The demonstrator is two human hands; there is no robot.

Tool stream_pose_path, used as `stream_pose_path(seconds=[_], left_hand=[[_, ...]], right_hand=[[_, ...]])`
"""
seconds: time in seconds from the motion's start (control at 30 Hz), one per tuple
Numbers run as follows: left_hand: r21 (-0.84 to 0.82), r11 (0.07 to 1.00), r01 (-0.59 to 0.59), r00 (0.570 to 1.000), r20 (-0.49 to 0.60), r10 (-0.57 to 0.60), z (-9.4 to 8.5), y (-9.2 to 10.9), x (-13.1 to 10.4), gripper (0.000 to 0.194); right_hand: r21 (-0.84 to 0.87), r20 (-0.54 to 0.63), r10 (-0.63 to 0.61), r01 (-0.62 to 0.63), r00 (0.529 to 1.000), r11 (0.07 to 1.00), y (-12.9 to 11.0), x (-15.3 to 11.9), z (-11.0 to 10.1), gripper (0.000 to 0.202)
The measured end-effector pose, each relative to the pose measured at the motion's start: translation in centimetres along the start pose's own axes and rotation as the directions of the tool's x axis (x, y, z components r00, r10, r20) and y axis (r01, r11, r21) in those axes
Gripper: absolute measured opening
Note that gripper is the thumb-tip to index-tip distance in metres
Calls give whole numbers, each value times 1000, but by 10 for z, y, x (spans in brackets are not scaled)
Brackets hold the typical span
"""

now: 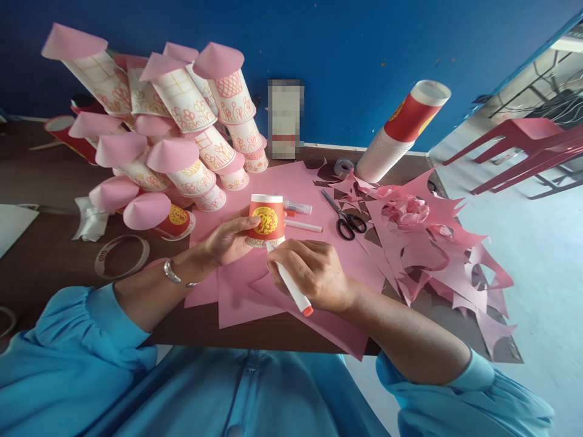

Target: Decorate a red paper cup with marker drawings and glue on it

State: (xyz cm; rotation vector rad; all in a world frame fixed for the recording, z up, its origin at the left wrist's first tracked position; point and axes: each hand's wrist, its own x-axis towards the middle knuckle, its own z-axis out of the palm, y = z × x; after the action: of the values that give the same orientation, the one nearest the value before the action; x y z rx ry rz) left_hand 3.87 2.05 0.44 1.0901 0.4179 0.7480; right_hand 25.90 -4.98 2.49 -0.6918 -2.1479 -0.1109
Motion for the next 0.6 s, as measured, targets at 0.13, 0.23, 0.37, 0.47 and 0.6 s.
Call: stream_pose_path(seconds=[0.13, 0.23, 0.37, 0.47, 0.6], left_hand=[[-17, 1000, -17, 1000, -7, 17, -1, -3, 0, 55], [-23, 999, -24, 999, -37, 23, -3, -6, -1, 48], [-69, 997, -35, 998, -55, 31, -4, -8, -1, 37], [-81, 996, -25, 998, -54, 20, -3, -9, 0, 44], [-74, 997, -19, 998, -68, 14, -3, -10, 0, 48]], right_hand=[[-13, -6, 1, -1, 1000, 1000, 1, 0, 0, 16], [-23, -4, 1, -1, 1000, 1000, 2, 0, 0, 18], [-25, 9, 15, -15, 1000, 1000, 3, 0, -1, 19], [-31, 14, 22, -22, 1000, 999, 2, 0, -2, 18], [-26, 13, 29, -28, 1000, 999, 1, 0, -3, 19]])
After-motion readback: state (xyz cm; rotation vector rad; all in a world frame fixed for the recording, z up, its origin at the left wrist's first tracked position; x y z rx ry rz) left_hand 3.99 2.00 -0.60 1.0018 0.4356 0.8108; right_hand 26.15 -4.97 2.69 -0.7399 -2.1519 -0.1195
